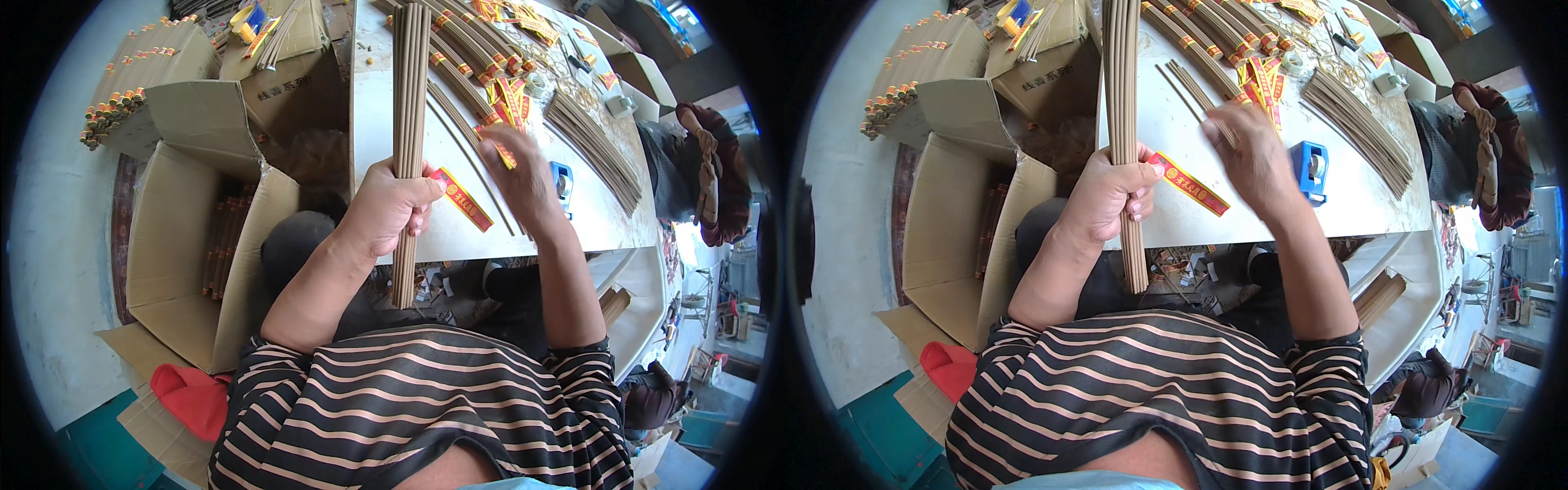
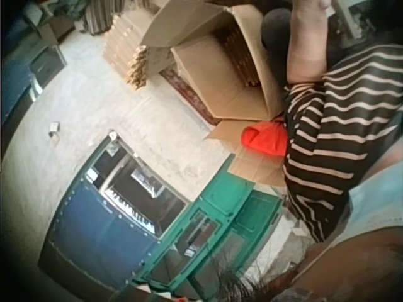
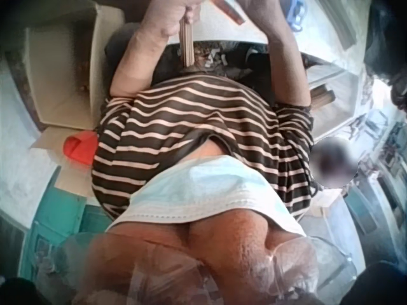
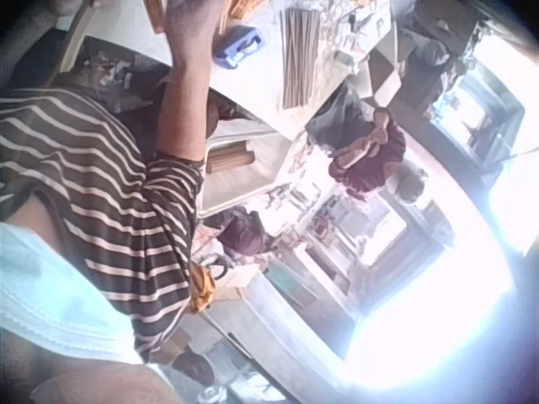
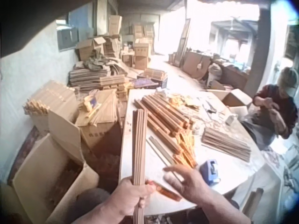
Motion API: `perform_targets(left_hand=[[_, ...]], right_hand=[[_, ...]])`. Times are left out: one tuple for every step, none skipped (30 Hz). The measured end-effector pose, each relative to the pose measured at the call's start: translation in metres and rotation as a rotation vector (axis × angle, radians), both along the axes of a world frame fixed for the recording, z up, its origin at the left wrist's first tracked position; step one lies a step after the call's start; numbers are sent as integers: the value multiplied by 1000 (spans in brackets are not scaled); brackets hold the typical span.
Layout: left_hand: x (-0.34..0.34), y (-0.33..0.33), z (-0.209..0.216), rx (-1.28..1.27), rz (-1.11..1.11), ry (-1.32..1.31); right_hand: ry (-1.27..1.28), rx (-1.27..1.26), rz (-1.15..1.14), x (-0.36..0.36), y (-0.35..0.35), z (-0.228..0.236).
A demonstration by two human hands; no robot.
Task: The person gathers bundles of incense sticks, aligns them, and wraps a red and yellow paper band around each bundle. They use a blue tape dispenser to secure the bands and place the finished bundles into a cardboard box.
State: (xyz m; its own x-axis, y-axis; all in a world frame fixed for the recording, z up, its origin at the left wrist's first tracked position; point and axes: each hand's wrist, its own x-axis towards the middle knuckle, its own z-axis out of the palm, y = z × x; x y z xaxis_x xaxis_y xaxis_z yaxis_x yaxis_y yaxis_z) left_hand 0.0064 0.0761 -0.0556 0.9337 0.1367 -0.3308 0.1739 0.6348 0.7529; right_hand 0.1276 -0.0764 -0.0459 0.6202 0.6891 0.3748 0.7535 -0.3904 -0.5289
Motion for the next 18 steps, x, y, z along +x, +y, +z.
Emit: perform_targets(left_hand=[[-2,1,-1,-47,-27,-9],[-4,-2,2,-11,-42,-11],[-8,-6,6,24,-55,-14],[-11,-9,10,59,-69,-15],[-14,-12,11,73,-94,-37],[-18,-14,14,118,-115,-30],[-23,-16,20,162,-136,-23],[-27,-18,26,206,-157,-15],[-31,-21,31,255,-180,-7],[-34,-24,33,300,-200,-2],[-36,-27,34,346,-219,2],[-38,-31,35,389,-244,3],[-40,-37,36,424,-252,8],[-42,-43,35,414,-269,2],[-44,-46,32,405,-281,-6],[-46,-50,32,397,-292,-14],[-48,-53,35,407,-291,16],[-50,-56,35,421,-302,18]], right_hand=[[429,81,63,-21,-1,7],[650,154,132,-37,-3,12],[778,127,114,-46,-7,13],[906,98,96,-53,-12,14],[950,236,96,-60,-18,10],[996,374,101,-67,-23,9],[1001,452,43,-71,-30,14],[993,422,9,-74,-38,25],[1043,392,14,-78,-45,36],[1093,362,21,-83,-50,44],[1063,348,44,-91,-48,48],[1022,355,86,-98,-47,50],[996,289,92,-102,-47,51],[970,223,99,-105,-48,52],[975,230,88,-110,-46,55],[987,228,67,-112,-46,56],[999,225,47,-113,-46,56],[1011,222,25,-115,-47,56]])
